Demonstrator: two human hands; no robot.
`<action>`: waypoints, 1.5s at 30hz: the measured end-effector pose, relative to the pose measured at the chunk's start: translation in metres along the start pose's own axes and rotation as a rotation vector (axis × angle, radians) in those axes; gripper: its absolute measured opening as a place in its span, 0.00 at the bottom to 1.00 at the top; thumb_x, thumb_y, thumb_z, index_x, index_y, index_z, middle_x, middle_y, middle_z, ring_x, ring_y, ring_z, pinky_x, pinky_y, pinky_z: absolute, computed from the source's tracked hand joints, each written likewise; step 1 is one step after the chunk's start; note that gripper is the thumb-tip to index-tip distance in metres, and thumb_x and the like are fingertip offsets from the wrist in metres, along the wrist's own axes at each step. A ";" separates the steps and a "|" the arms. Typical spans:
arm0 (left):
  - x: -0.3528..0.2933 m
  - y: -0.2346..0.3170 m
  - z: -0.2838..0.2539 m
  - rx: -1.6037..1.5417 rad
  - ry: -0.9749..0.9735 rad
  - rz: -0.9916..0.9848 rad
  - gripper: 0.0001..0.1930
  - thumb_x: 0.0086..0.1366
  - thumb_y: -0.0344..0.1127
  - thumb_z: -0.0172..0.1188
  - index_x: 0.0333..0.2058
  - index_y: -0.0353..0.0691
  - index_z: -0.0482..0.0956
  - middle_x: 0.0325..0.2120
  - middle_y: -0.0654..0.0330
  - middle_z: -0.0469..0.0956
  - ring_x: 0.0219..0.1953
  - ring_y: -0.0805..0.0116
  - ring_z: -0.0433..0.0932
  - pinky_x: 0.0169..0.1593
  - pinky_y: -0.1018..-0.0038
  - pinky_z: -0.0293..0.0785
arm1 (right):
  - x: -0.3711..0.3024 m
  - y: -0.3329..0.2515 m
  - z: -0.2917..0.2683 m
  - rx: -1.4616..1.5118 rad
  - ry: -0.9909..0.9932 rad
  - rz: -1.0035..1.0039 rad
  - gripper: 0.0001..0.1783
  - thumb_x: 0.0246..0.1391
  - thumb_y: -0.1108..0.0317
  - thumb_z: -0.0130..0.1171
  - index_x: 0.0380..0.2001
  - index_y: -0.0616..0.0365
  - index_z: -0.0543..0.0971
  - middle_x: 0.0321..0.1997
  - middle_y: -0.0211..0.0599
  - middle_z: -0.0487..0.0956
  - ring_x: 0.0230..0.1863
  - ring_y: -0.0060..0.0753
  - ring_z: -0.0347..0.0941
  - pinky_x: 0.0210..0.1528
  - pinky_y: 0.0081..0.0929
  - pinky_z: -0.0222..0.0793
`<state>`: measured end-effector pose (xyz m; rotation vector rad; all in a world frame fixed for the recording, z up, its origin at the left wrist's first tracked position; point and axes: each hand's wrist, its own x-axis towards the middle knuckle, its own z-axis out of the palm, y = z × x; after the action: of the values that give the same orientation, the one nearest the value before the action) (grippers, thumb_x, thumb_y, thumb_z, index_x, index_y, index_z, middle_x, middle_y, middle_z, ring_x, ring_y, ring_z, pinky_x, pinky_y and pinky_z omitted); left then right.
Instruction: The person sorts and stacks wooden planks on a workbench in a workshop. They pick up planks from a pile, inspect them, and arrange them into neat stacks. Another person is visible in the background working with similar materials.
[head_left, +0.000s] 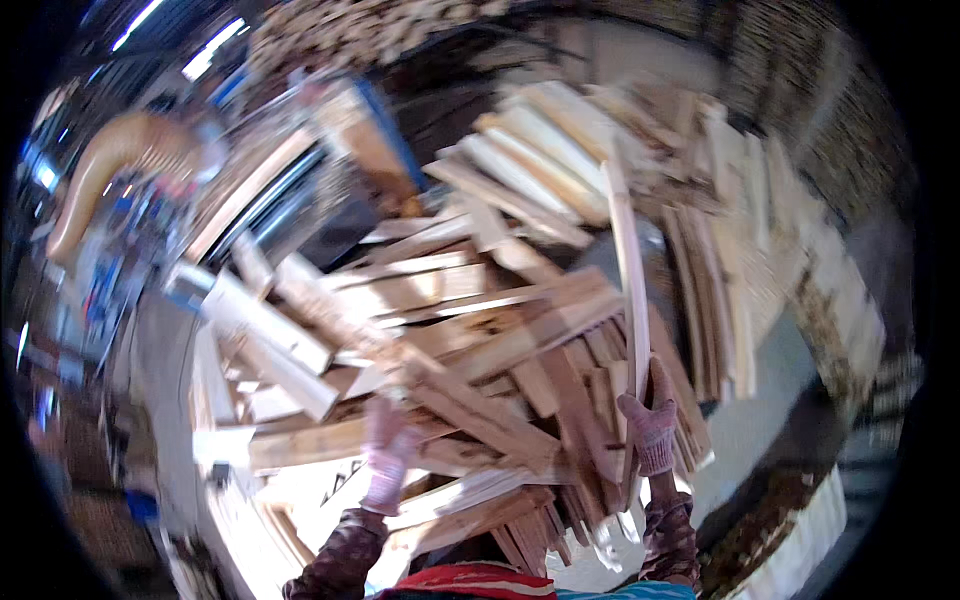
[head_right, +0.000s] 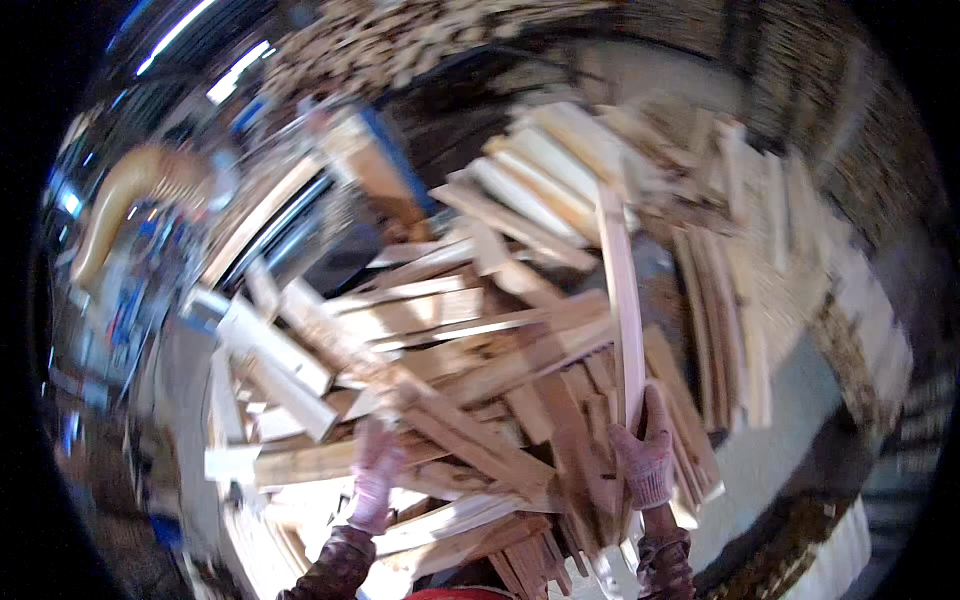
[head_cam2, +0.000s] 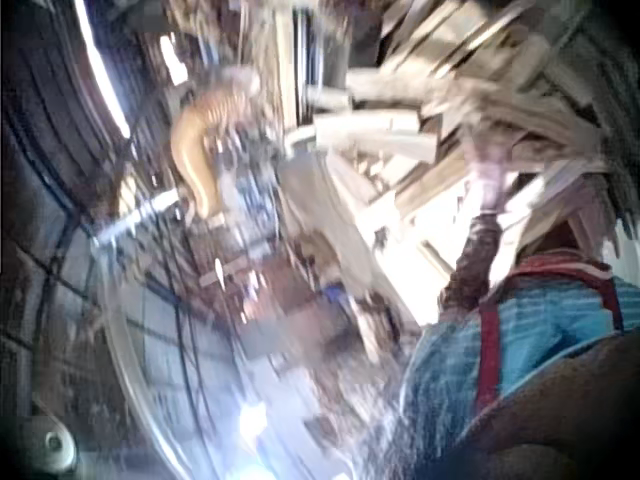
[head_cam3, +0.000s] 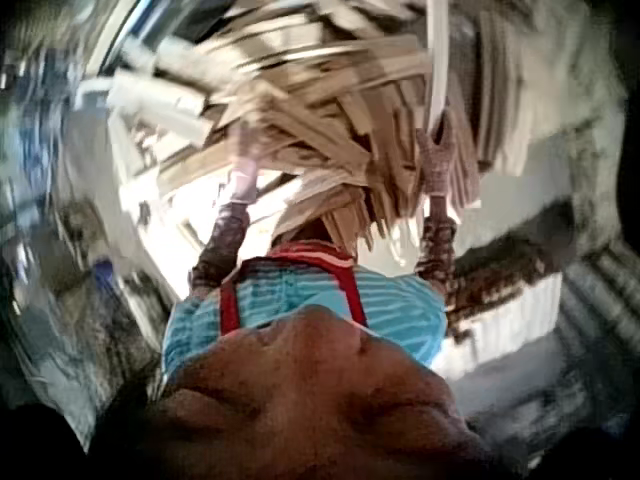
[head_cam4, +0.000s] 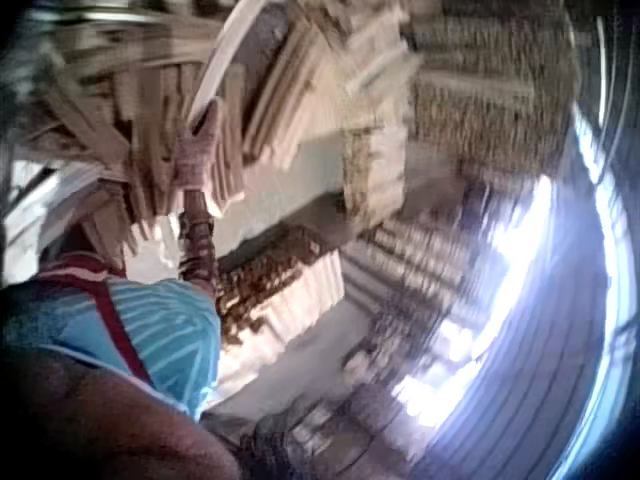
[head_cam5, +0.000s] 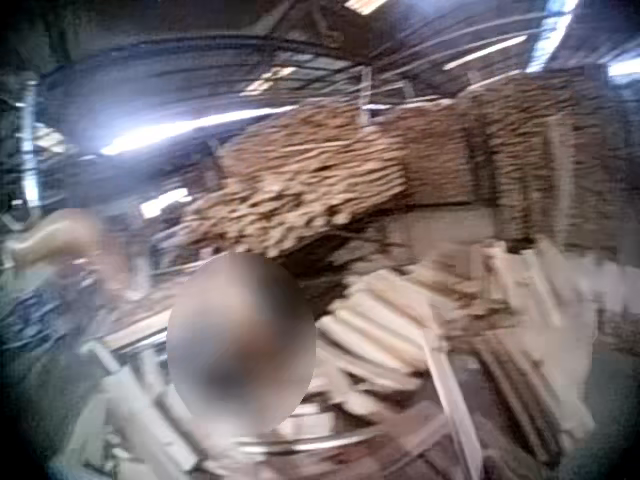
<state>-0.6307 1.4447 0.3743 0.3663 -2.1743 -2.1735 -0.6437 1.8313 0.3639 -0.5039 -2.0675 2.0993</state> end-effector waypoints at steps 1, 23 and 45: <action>-0.010 -0.027 -0.020 -0.072 -0.119 -0.147 0.41 0.67 0.25 0.61 0.73 0.48 0.51 0.71 0.53 0.56 0.70 0.58 0.62 0.64 0.63 0.72 | 0.001 -0.023 0.030 0.151 -0.099 0.046 0.45 0.50 0.70 0.69 0.70 0.65 0.60 0.62 0.45 0.73 0.61 0.36 0.70 0.65 0.31 0.66; -0.174 0.056 -0.337 -0.254 0.443 -0.009 0.22 0.63 0.40 0.66 0.53 0.36 0.76 0.41 0.61 0.82 0.40 0.73 0.80 0.46 0.74 0.77 | -0.159 -0.022 0.380 -1.012 -0.707 -0.807 0.50 0.50 0.42 0.66 0.69 0.55 0.59 0.65 0.57 0.71 0.60 0.61 0.71 0.60 0.47 0.69; 0.007 0.029 -0.446 -0.775 -0.144 -0.238 0.32 0.69 0.66 0.52 0.58 0.47 0.72 0.49 0.58 0.80 0.45 0.62 0.83 0.47 0.67 0.81 | -0.342 -0.098 0.453 -1.052 -0.723 -0.528 0.42 0.59 0.41 0.58 0.66 0.61 0.67 0.53 0.63 0.76 0.54 0.62 0.74 0.57 0.46 0.70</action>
<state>-0.5534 1.0058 0.4082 0.4319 -1.2026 -3.0118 -0.4914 1.2935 0.5019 0.7796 -3.1101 0.8056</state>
